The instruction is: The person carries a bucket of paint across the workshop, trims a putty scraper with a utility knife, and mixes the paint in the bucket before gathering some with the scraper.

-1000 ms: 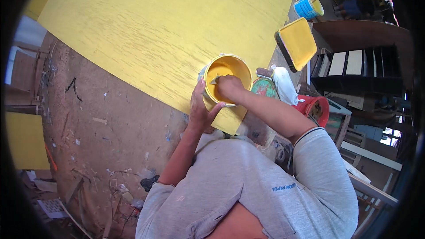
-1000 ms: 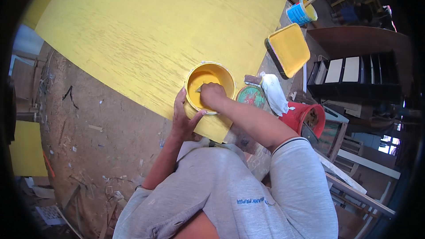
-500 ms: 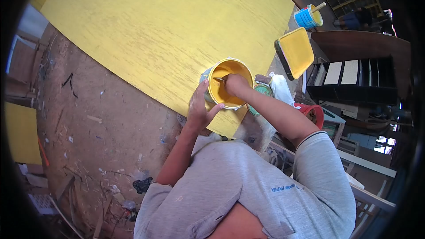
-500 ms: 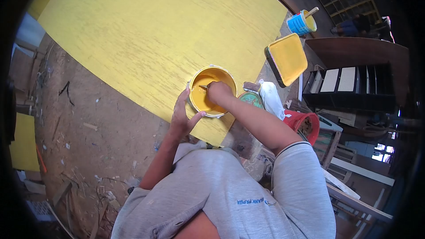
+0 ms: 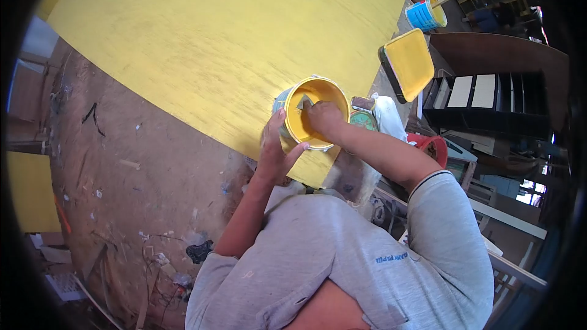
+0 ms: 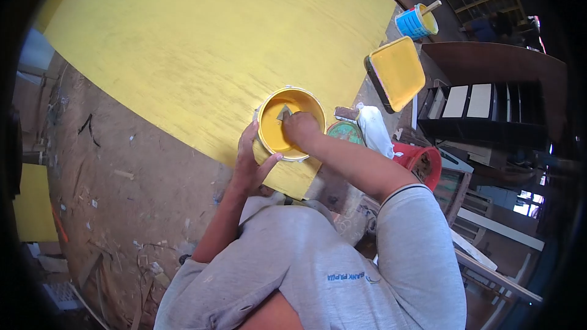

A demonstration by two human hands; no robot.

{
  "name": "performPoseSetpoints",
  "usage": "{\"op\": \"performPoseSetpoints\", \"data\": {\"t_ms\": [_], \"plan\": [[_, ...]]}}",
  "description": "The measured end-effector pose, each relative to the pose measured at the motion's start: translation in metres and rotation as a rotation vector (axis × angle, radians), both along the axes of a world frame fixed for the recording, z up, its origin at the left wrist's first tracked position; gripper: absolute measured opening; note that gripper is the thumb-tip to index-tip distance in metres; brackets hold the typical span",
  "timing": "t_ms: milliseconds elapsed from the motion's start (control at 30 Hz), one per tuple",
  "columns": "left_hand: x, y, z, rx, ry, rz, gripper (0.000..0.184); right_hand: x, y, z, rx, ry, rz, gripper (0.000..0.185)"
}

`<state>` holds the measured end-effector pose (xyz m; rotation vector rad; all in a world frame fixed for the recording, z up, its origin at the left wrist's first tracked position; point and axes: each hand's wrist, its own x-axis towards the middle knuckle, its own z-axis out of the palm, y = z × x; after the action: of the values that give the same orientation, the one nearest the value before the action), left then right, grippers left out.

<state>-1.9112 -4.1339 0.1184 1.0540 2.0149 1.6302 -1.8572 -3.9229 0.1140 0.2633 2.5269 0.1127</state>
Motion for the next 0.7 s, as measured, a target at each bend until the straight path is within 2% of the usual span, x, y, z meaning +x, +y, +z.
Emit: {"op": "performPoseSetpoints", "data": {"t_ms": [100, 300, 467, 600, 700], "plan": [[0.000, 0.000, -0.003, 0.016, -0.003, -0.002, 0.095, -0.009, -0.004, 0.008, -0.113, -0.041, -0.259, 0.036], [0.001, 0.000, -0.005, 0.023, 0.024, 0.011, 0.096, -0.011, -0.003, 0.014, -0.207, 0.099, -0.367, 0.031], [-0.001, -0.001, -0.007, 0.029, 0.044, 0.014, 0.096, -0.014, -0.003, 0.008, -0.213, 0.065, -0.465, 0.031], [0.001, 0.000, -0.010, 0.066, 0.070, 0.015, 0.095, -0.022, -0.006, 0.006, -0.212, 0.030, -0.678, 0.033], [-0.001, -0.001, -0.009, 0.057, 0.060, 0.022, 0.095, -0.022, -0.004, -0.010, -0.172, 0.054, -0.689, 0.032]]}}
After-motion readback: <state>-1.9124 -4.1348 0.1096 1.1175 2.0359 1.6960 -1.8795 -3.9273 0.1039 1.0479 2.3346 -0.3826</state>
